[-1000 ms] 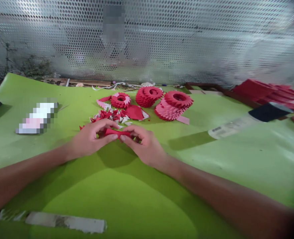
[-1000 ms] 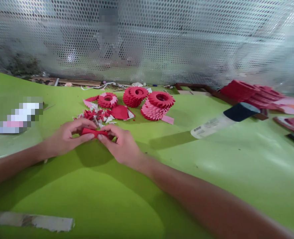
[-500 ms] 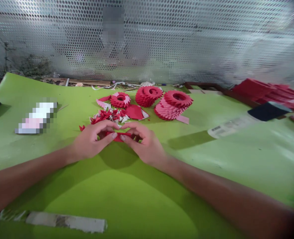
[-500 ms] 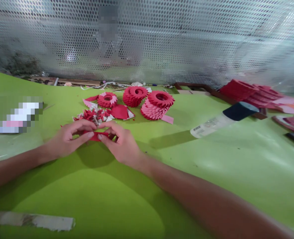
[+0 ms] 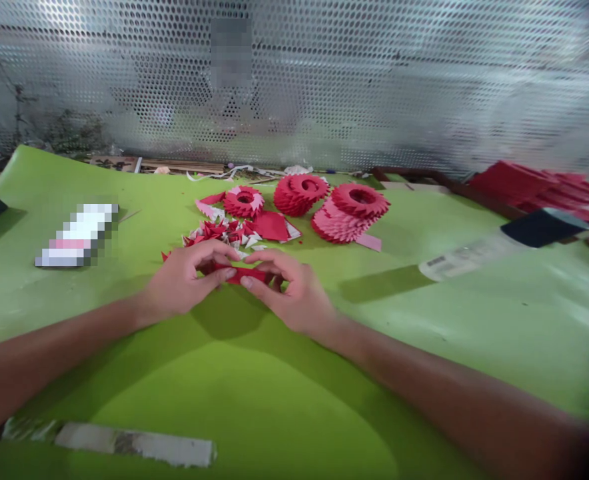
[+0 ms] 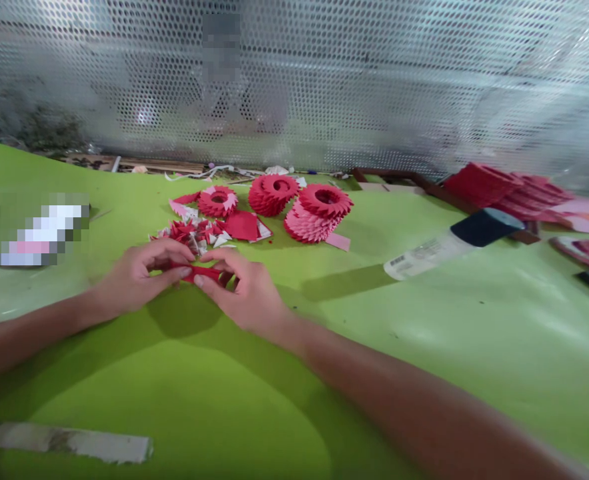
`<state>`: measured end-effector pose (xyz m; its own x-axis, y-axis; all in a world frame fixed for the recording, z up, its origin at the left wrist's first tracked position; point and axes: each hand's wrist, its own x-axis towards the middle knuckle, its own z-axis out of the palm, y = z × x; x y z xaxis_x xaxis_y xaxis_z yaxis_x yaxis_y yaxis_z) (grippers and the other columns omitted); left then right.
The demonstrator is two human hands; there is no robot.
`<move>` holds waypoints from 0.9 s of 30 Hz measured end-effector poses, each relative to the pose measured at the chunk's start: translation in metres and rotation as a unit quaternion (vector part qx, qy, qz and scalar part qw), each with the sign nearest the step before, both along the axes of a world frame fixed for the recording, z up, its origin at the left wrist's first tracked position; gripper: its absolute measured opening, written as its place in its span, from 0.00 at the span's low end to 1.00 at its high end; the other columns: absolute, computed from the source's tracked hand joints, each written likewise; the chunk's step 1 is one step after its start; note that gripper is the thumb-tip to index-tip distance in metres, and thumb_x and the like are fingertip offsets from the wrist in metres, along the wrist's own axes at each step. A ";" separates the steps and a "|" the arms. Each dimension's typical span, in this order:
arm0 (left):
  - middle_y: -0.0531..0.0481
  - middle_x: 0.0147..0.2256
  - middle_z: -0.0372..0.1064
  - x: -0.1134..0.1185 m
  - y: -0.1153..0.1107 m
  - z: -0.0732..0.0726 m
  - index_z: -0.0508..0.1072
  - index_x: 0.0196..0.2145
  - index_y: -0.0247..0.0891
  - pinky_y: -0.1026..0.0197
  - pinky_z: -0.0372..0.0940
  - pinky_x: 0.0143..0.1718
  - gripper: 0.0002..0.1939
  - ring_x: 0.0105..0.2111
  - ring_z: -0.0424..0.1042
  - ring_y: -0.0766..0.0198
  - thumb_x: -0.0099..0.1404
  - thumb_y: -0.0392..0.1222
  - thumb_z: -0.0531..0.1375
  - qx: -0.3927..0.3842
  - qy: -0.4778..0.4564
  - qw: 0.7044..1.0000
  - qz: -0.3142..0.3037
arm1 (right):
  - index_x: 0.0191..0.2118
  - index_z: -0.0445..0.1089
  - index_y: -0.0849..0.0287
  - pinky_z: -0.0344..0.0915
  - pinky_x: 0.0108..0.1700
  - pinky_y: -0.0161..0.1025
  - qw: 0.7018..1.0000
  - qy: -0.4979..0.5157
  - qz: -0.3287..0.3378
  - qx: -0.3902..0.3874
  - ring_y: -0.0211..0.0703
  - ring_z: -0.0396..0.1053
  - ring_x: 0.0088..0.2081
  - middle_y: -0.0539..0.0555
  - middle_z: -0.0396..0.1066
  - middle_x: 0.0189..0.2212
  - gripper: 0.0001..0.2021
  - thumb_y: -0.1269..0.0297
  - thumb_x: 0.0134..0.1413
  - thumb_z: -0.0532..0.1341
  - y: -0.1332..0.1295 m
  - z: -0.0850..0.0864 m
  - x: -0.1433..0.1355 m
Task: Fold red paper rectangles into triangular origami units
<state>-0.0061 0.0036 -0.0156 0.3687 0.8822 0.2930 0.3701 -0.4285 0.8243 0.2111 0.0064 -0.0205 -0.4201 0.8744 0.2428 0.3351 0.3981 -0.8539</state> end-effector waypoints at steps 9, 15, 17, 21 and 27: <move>0.46 0.37 0.80 0.000 0.000 0.001 0.76 0.43 0.38 0.60 0.76 0.33 0.09 0.31 0.79 0.62 0.68 0.44 0.63 0.005 -0.005 1.000 0.008 | 0.45 0.77 0.53 0.68 0.32 0.38 1.000 -0.006 0.002 0.007 0.44 0.74 0.36 0.54 0.79 0.38 0.08 0.59 0.63 0.63 0.003 -0.001 0.001; 0.46 0.37 0.80 0.000 0.001 0.001 0.77 0.43 0.39 0.61 0.75 0.31 0.12 0.30 0.78 0.62 0.67 0.48 0.64 -0.023 -0.008 0.999 0.024 | 0.44 0.78 0.53 0.67 0.32 0.37 1.000 0.001 -0.016 0.007 0.43 0.73 0.35 0.53 0.79 0.39 0.09 0.58 0.63 0.64 0.004 0.001 0.001; 0.46 0.37 0.80 -0.001 0.001 0.001 0.77 0.43 0.38 0.60 0.75 0.32 0.11 0.30 0.78 0.62 0.67 0.46 0.64 -0.012 -0.011 1.000 0.024 | 0.45 0.78 0.54 0.66 0.30 0.37 1.000 0.005 -0.020 0.003 0.42 0.73 0.32 0.53 0.79 0.36 0.10 0.57 0.62 0.65 0.005 0.000 0.001; 0.46 0.37 0.80 -0.001 0.000 0.002 0.79 0.42 0.38 0.61 0.74 0.31 0.11 0.29 0.77 0.62 0.67 0.47 0.64 -0.011 -0.001 1.000 0.022 | 0.45 0.78 0.54 0.67 0.30 0.36 1.000 0.015 -0.015 0.010 0.41 0.73 0.32 0.53 0.79 0.36 0.10 0.59 0.61 0.65 0.006 -0.003 0.001; 0.46 0.37 0.80 -0.001 -0.001 0.005 0.80 0.41 0.37 0.62 0.72 0.33 0.12 0.29 0.77 0.64 0.68 0.48 0.63 -0.030 0.037 0.998 0.041 | 0.43 0.78 0.56 0.67 0.30 0.33 0.999 0.031 -0.009 0.027 0.39 0.74 0.33 0.52 0.80 0.36 0.07 0.63 0.62 0.64 0.007 -0.005 0.000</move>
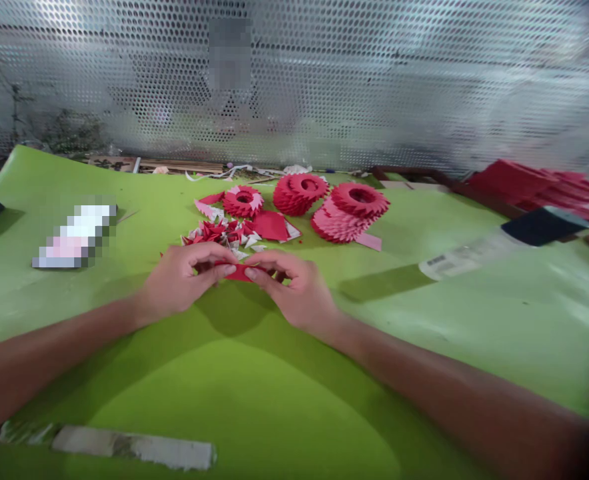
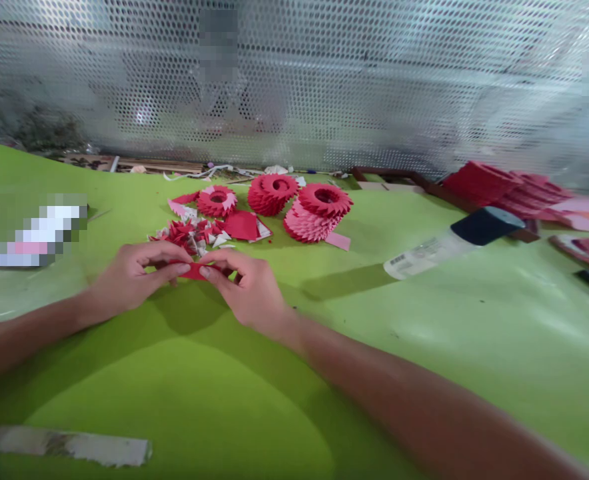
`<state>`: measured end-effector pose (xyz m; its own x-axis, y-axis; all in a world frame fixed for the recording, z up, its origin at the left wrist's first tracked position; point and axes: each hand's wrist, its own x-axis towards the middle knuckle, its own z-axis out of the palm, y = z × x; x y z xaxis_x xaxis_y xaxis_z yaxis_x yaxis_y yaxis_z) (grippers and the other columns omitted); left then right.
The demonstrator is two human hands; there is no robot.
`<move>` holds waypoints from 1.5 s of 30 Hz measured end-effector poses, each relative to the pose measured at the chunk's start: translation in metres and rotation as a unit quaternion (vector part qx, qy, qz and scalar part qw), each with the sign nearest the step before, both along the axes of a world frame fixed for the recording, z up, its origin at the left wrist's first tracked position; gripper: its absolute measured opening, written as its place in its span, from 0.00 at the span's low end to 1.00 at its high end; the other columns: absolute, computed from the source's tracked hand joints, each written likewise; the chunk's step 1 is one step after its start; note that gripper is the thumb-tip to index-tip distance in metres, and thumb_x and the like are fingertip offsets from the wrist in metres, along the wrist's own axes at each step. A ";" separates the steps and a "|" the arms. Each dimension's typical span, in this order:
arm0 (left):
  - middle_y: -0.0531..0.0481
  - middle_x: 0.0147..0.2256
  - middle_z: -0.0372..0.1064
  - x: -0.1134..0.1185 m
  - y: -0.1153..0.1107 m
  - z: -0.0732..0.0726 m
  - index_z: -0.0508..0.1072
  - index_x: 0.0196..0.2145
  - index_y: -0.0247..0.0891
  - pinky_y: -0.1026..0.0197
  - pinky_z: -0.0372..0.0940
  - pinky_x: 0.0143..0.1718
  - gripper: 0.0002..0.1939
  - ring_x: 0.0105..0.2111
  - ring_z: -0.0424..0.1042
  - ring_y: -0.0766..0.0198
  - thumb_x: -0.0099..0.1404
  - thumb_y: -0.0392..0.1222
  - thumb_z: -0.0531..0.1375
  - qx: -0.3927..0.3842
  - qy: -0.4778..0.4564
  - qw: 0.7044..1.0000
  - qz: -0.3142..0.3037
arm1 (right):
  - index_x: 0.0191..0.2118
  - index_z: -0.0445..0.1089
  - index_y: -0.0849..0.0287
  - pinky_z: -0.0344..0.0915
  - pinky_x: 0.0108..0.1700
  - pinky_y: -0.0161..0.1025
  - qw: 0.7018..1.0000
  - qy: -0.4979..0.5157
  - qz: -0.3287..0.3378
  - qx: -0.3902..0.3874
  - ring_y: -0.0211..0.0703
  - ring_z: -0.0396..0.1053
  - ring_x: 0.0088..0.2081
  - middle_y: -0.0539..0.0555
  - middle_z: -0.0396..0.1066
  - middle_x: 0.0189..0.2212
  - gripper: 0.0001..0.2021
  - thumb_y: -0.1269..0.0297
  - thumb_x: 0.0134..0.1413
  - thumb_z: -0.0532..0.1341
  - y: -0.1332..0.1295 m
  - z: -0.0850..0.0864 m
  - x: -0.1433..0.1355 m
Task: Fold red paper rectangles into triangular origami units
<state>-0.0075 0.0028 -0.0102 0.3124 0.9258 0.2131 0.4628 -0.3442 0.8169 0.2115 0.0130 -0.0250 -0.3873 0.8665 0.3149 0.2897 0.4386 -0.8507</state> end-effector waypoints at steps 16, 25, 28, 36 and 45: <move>0.49 0.36 0.81 0.000 0.000 0.002 0.82 0.41 0.39 0.63 0.68 0.31 0.13 0.29 0.76 0.63 0.68 0.50 0.62 0.005 0.034 0.999 0.011 | 0.47 0.76 0.58 0.60 0.24 0.32 0.998 -0.040 0.006 -0.041 0.36 0.69 0.28 0.54 0.78 0.36 0.12 0.58 0.62 0.64 -0.001 0.004 0.000; 0.48 0.36 0.81 0.003 -0.002 -0.001 0.81 0.40 0.40 0.62 0.68 0.30 0.12 0.31 0.76 0.60 0.68 0.48 0.61 -0.010 0.050 0.999 -0.009 | 0.32 0.75 0.59 0.51 0.22 0.32 0.981 -0.100 0.073 -0.146 0.33 0.59 0.22 0.48 0.70 0.24 0.14 0.53 0.61 0.64 0.000 0.007 0.001; 0.48 0.35 0.80 0.003 -0.002 -0.002 0.80 0.39 0.39 0.61 0.68 0.31 0.12 0.31 0.76 0.60 0.68 0.49 0.61 -0.023 0.048 0.998 -0.014 | 0.32 0.76 0.59 0.51 0.23 0.33 0.982 -0.101 0.067 -0.148 0.34 0.60 0.23 0.48 0.70 0.24 0.13 0.55 0.61 0.64 -0.001 0.008 0.000; 0.42 0.48 0.77 0.001 0.002 -0.001 0.70 0.54 0.38 0.58 0.73 0.38 0.25 0.41 0.78 0.55 0.63 0.50 0.66 -0.087 0.000 0.994 -0.063 | 0.33 0.76 0.58 0.47 0.19 0.33 0.979 -0.124 0.056 -0.154 0.32 0.56 0.20 0.49 0.71 0.23 0.17 0.49 0.61 0.63 -0.002 0.011 0.000; 0.44 0.40 0.80 -0.005 0.004 0.012 0.72 0.53 0.38 0.64 0.66 0.26 0.22 0.31 0.76 0.60 0.64 0.49 0.64 -0.052 0.043 0.997 -0.029 | 0.34 0.77 0.60 0.43 0.16 0.31 0.985 -0.085 0.039 -0.146 0.30 0.54 0.17 0.48 0.70 0.21 0.17 0.50 0.61 0.63 0.001 0.009 0.002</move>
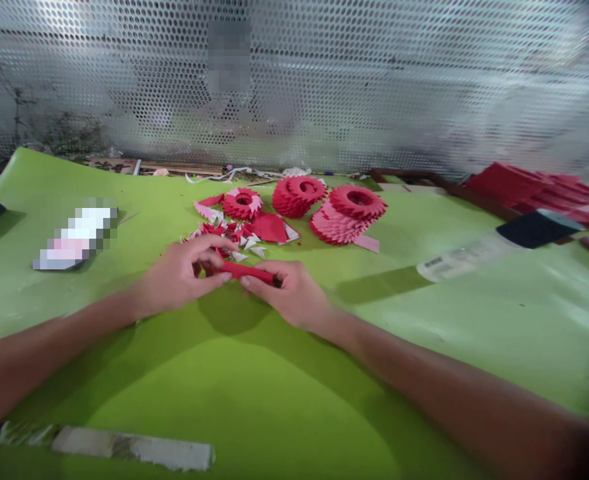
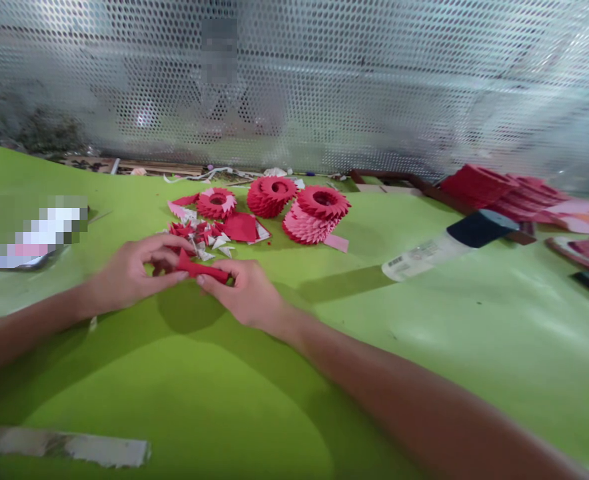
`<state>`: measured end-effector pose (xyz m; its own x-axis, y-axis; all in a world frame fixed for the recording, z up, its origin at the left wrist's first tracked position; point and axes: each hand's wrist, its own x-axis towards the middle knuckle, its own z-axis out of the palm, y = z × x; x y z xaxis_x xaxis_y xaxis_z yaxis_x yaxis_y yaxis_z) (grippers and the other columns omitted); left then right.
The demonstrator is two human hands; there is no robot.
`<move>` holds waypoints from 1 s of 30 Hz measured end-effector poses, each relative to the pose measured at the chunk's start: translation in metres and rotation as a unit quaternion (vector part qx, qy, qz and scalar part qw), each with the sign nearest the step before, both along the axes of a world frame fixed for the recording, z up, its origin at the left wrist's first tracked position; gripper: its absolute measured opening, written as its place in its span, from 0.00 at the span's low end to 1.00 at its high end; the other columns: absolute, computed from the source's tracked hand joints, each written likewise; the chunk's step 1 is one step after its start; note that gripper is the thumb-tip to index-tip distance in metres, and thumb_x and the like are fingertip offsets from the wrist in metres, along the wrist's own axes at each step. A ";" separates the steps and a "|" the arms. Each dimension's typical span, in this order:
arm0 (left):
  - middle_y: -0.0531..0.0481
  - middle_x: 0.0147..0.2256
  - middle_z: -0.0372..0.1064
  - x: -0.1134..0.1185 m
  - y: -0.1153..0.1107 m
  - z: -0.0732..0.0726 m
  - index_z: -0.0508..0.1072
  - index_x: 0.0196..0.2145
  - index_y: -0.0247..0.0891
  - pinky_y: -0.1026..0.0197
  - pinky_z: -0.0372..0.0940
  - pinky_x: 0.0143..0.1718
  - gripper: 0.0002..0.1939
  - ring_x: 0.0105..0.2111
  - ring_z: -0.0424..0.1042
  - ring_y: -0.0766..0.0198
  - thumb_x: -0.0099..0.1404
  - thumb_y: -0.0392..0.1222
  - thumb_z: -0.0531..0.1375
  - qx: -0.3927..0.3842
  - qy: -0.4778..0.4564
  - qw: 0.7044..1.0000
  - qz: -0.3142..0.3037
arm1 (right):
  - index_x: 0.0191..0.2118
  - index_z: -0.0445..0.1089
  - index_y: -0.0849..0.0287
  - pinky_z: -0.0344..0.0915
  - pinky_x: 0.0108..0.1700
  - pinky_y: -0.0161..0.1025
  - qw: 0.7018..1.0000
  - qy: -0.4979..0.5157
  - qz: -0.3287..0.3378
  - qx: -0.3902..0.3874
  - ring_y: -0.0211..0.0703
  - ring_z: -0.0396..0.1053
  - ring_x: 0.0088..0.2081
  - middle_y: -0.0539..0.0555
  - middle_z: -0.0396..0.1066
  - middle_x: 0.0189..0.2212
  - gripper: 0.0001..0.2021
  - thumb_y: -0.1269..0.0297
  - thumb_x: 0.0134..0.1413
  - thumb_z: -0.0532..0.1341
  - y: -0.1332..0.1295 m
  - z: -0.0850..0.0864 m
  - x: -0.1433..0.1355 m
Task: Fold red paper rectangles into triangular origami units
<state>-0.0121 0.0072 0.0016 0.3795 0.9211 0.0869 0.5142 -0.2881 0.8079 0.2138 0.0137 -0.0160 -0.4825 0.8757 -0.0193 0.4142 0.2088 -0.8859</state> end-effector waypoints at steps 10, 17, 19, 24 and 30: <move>0.47 0.31 0.75 0.001 -0.002 -0.003 0.76 0.44 0.36 0.66 0.57 0.21 0.20 0.23 0.67 0.66 0.68 0.56 0.58 -0.035 0.007 0.999 -0.015 | 0.33 0.77 0.62 0.47 0.18 0.32 0.999 0.016 -0.017 0.042 0.32 0.57 0.19 0.50 0.71 0.23 0.16 0.52 0.61 0.63 0.000 0.001 0.000; 0.48 0.26 0.74 0.005 -0.002 -0.010 0.76 0.32 0.35 0.64 0.61 0.25 0.21 0.23 0.69 0.66 0.69 0.56 0.55 -0.102 -0.021 0.994 -0.036 | 0.33 0.77 0.62 0.52 0.21 0.32 0.998 0.031 -0.008 0.058 0.34 0.60 0.21 0.51 0.73 0.25 0.13 0.57 0.60 0.63 -0.002 0.002 -0.001; 0.48 0.26 0.74 0.002 0.001 -0.009 0.76 0.30 0.36 0.64 0.62 0.25 0.21 0.23 0.69 0.66 0.67 0.56 0.57 -0.119 -0.051 0.991 -0.033 | 0.34 0.77 0.62 0.53 0.21 0.32 0.997 0.029 -0.016 0.070 0.34 0.60 0.22 0.53 0.75 0.26 0.13 0.57 0.60 0.63 -0.001 0.002 0.000; 0.49 0.25 0.74 -0.006 0.007 -0.003 0.75 0.28 0.36 0.63 0.64 0.27 0.18 0.23 0.70 0.66 0.66 0.53 0.60 -0.135 -0.108 0.985 0.011 | 0.31 0.76 0.61 0.49 0.19 0.31 0.993 0.026 -0.043 0.105 0.32 0.56 0.19 0.52 0.74 0.25 0.14 0.56 0.62 0.62 0.005 0.004 0.003; 0.50 0.24 0.74 -0.007 0.008 -0.006 0.73 0.28 0.36 0.65 0.63 0.25 0.18 0.23 0.69 0.67 0.67 0.53 0.59 -0.117 -0.146 0.982 0.024 | 0.39 0.75 0.61 0.56 0.22 0.31 0.992 0.074 -0.056 0.090 0.33 0.62 0.22 0.53 0.76 0.29 0.15 0.52 0.61 0.63 0.009 0.000 0.003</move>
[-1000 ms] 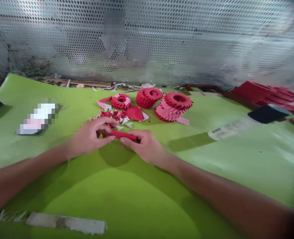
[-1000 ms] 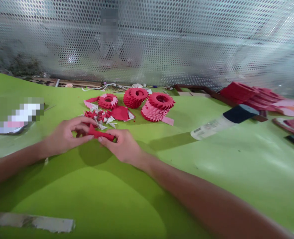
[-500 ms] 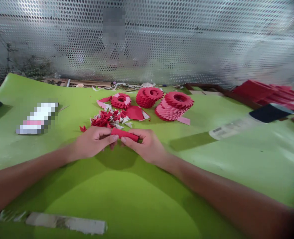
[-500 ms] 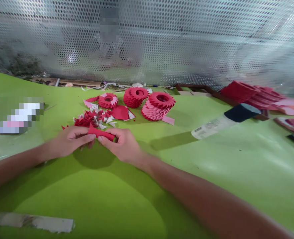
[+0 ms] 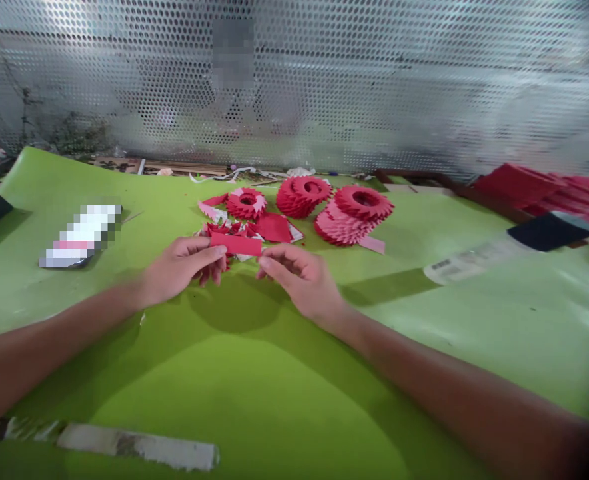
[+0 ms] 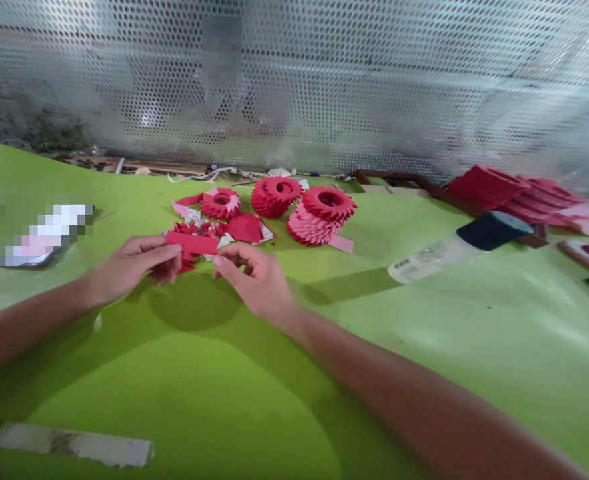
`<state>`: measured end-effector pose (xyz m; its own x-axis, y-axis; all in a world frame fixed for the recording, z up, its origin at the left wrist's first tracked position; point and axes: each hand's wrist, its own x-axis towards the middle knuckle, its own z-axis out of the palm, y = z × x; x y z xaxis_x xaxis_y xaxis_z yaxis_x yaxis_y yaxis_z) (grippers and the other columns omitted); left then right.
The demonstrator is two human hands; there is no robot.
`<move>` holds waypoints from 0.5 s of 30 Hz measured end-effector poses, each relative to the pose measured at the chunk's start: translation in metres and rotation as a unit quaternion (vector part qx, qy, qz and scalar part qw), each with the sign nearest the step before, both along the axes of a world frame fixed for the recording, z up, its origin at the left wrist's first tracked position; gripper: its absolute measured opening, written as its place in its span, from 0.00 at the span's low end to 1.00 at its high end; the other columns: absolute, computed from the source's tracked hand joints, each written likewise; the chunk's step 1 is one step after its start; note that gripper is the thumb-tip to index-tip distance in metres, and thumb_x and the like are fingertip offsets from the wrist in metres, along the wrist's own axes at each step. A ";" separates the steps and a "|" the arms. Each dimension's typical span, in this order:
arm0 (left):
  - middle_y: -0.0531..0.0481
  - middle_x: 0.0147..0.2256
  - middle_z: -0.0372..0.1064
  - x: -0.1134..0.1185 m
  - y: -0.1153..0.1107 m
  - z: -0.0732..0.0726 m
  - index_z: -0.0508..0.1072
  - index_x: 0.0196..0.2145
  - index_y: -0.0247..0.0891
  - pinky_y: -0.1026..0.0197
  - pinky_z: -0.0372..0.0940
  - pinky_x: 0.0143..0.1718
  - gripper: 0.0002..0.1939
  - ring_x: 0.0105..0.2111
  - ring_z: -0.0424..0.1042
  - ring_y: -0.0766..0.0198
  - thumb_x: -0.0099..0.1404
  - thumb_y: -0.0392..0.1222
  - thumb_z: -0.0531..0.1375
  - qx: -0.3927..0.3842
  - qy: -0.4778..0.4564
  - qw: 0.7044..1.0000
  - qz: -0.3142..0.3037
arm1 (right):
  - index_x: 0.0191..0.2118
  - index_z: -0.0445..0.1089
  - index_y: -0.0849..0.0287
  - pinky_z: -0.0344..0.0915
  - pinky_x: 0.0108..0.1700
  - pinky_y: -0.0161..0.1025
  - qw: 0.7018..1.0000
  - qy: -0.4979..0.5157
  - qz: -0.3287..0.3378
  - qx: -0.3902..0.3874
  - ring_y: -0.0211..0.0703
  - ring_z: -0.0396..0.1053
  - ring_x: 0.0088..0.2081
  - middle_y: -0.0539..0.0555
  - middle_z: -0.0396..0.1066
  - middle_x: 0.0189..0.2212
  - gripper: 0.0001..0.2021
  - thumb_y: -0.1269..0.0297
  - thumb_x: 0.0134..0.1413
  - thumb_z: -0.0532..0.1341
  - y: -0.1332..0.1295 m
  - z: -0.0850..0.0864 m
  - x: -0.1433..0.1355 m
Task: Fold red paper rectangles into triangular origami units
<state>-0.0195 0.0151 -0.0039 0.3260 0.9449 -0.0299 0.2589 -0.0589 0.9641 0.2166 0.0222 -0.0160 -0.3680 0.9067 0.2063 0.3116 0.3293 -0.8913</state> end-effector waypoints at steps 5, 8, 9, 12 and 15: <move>0.49 0.27 0.74 0.005 -0.006 -0.003 0.75 0.34 0.36 0.65 0.62 0.23 0.20 0.23 0.69 0.67 0.68 0.57 0.58 -0.013 0.050 0.996 -0.080 | 0.44 0.77 0.58 0.58 0.22 0.32 0.999 -0.022 0.046 0.013 0.35 0.65 0.24 0.52 0.76 0.31 0.16 0.51 0.60 0.65 -0.005 -0.003 -0.001; 0.48 0.30 0.75 0.005 -0.008 -0.004 0.76 0.36 0.36 0.63 0.64 0.26 0.22 0.26 0.71 0.65 0.69 0.59 0.56 -0.019 0.053 0.990 -0.127 | 0.40 0.79 0.58 0.64 0.26 0.34 0.995 -0.017 0.061 0.079 0.38 0.70 0.28 0.53 0.79 0.33 0.09 0.58 0.63 0.64 -0.009 -0.002 -0.001; 0.47 0.30 0.75 0.004 -0.008 -0.005 0.77 0.36 0.37 0.63 0.64 0.28 0.24 0.27 0.71 0.65 0.71 0.60 0.54 -0.019 0.045 0.990 -0.130 | 0.40 0.79 0.58 0.67 0.28 0.35 0.992 -0.019 0.065 0.105 0.39 0.72 0.29 0.53 0.79 0.33 0.08 0.61 0.63 0.64 -0.010 -0.002 -0.001; 0.47 0.29 0.75 0.002 -0.006 -0.006 0.76 0.32 0.37 0.62 0.65 0.29 0.29 0.26 0.71 0.65 0.74 0.60 0.46 -0.032 0.030 0.991 -0.126 | 0.40 0.79 0.56 0.71 0.34 0.39 0.980 -0.037 0.064 0.183 0.41 0.75 0.32 0.54 0.81 0.34 0.06 0.64 0.63 0.64 -0.012 -0.001 0.000; 0.49 0.30 0.75 0.001 -0.003 -0.005 0.76 0.34 0.37 0.62 0.65 0.30 0.19 0.28 0.71 0.64 0.70 0.55 0.56 -0.044 0.046 0.988 -0.138 | 0.40 0.79 0.55 0.72 0.35 0.40 0.965 -0.057 0.065 0.246 0.42 0.76 0.31 0.53 0.81 0.33 0.06 0.65 0.62 0.64 -0.011 -0.001 0.001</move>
